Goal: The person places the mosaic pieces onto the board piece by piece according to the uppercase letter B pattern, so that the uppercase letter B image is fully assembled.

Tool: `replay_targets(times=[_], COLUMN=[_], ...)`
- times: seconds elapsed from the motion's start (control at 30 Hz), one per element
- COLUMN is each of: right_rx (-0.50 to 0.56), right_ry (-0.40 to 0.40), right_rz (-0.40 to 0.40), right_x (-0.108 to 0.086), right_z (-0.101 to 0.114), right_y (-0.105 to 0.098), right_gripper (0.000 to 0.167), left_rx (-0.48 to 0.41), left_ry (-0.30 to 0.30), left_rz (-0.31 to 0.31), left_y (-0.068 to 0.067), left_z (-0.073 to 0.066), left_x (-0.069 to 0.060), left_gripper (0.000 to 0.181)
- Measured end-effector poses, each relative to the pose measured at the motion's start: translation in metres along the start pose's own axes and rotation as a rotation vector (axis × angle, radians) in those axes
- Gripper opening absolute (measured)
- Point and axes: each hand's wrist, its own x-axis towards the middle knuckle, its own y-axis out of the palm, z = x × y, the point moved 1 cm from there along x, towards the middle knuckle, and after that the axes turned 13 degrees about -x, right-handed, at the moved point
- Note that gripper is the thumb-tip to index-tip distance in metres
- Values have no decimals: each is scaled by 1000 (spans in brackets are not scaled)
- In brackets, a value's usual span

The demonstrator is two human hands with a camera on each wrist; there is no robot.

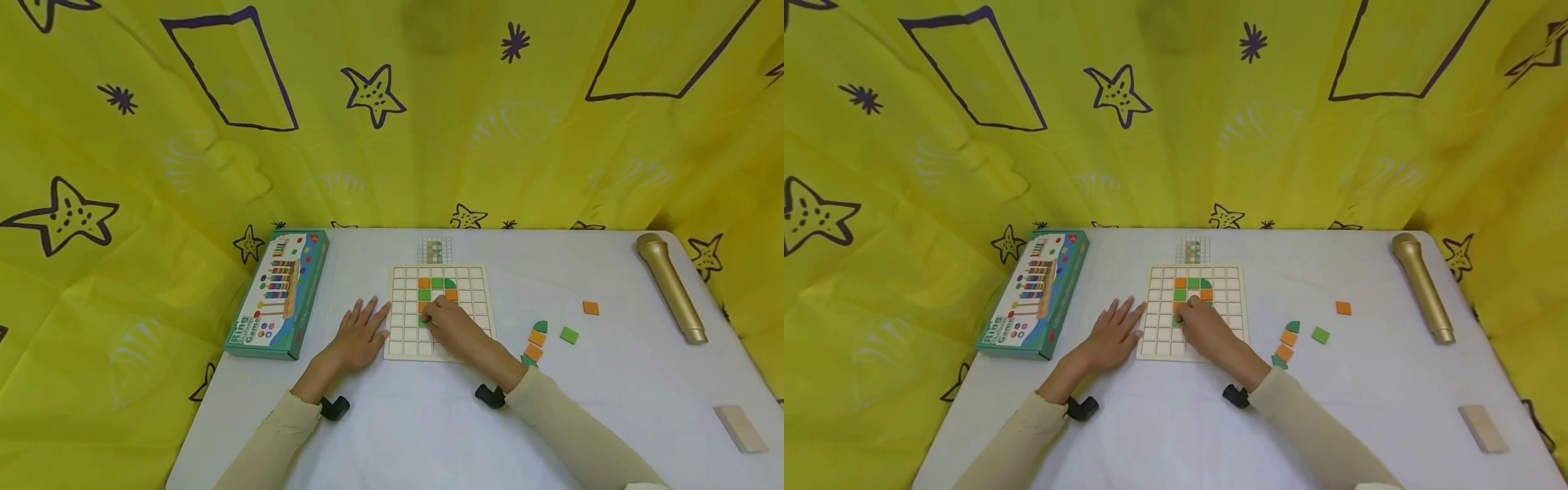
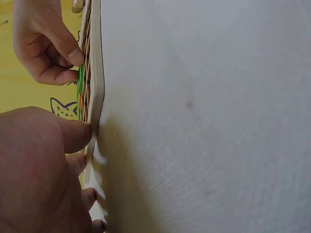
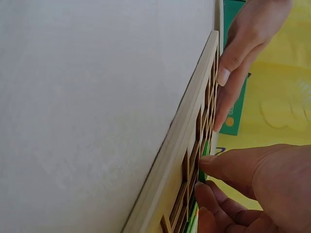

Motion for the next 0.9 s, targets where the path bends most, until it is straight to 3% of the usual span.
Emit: replay_targets(times=[0.17,0.4,0.53,0.73,0.9], right_rx=[6,-26,17,76,97], right_ry=[0,-65,-51,66,195], right_rz=[2,-29,10,58,161], right_x=[0,-1,-7,-22,-47], right_z=[2,-3,-12,-41,-71], right_y=[-1,-4,-9,-28,-55], right_gripper=[16,15,18,18,10], left_rx=[-19,-7,-9,-10,-9], left_ry=[7,3,11,13,11], left_rz=[-7,-8,-6,-9,-8], left_y=[-1,0,0,0,-1], left_z=[-1,-1,-1,-1,-2], left_x=[-2,-2,-2,-2,-2], left_gripper=[62,62,62,62,62])
